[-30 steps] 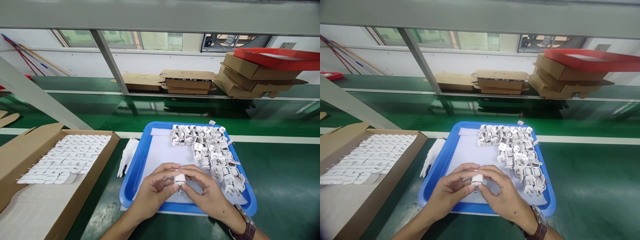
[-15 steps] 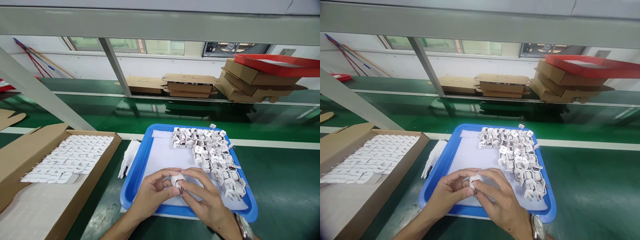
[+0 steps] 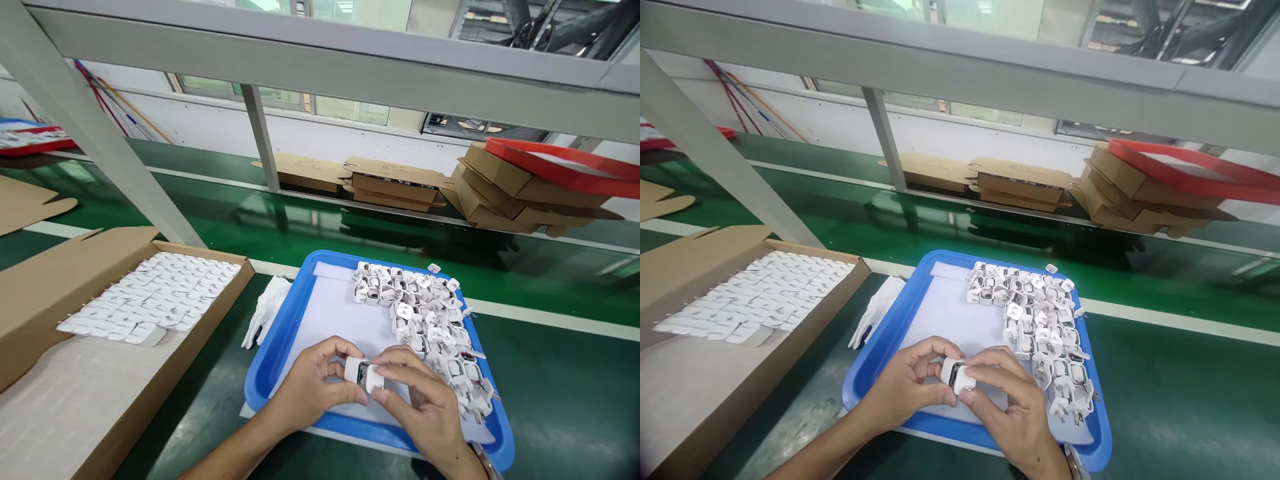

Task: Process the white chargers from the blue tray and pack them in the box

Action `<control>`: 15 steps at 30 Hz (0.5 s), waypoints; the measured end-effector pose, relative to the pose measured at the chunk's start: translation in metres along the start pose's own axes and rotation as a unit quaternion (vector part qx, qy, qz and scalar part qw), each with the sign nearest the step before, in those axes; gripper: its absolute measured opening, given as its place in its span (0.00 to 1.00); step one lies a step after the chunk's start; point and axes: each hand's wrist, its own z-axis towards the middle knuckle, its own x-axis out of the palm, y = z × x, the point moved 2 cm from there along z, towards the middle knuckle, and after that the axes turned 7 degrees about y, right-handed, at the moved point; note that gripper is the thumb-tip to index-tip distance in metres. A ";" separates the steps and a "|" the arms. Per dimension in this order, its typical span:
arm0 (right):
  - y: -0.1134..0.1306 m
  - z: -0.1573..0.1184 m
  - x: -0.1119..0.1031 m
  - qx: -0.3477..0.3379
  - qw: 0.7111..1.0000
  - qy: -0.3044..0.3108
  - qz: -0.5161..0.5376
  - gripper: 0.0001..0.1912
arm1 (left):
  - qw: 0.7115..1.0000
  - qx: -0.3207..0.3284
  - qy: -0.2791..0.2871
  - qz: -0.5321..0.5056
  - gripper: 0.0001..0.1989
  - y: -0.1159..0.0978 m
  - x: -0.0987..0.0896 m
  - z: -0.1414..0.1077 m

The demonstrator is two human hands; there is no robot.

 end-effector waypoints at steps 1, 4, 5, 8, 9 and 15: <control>-0.001 -0.001 0.000 0.022 1.000 0.003 0.016 0.20 | 1.000 0.002 -0.004 0.006 0.25 -0.001 0.000 0.000; -0.003 -0.004 -0.001 0.094 0.994 0.021 0.045 0.14 | 1.000 0.020 -0.016 0.013 0.23 -0.001 0.002 0.000; -0.003 -0.005 -0.001 0.117 0.992 0.026 0.046 0.12 | 0.999 0.028 -0.019 0.015 0.22 -0.001 0.002 0.000; -0.005 -0.006 -0.001 0.154 0.987 0.033 0.040 0.08 | 0.999 0.042 -0.024 0.024 0.21 0.000 0.004 0.000; -0.005 -0.006 -0.001 0.150 0.987 0.033 0.036 0.07 | 0.998 0.043 -0.023 0.027 0.21 0.000 0.004 0.000; -0.005 -0.003 0.000 0.106 0.994 0.025 -0.010 0.08 | 0.999 0.015 -0.014 0.033 0.22 -0.004 0.005 0.000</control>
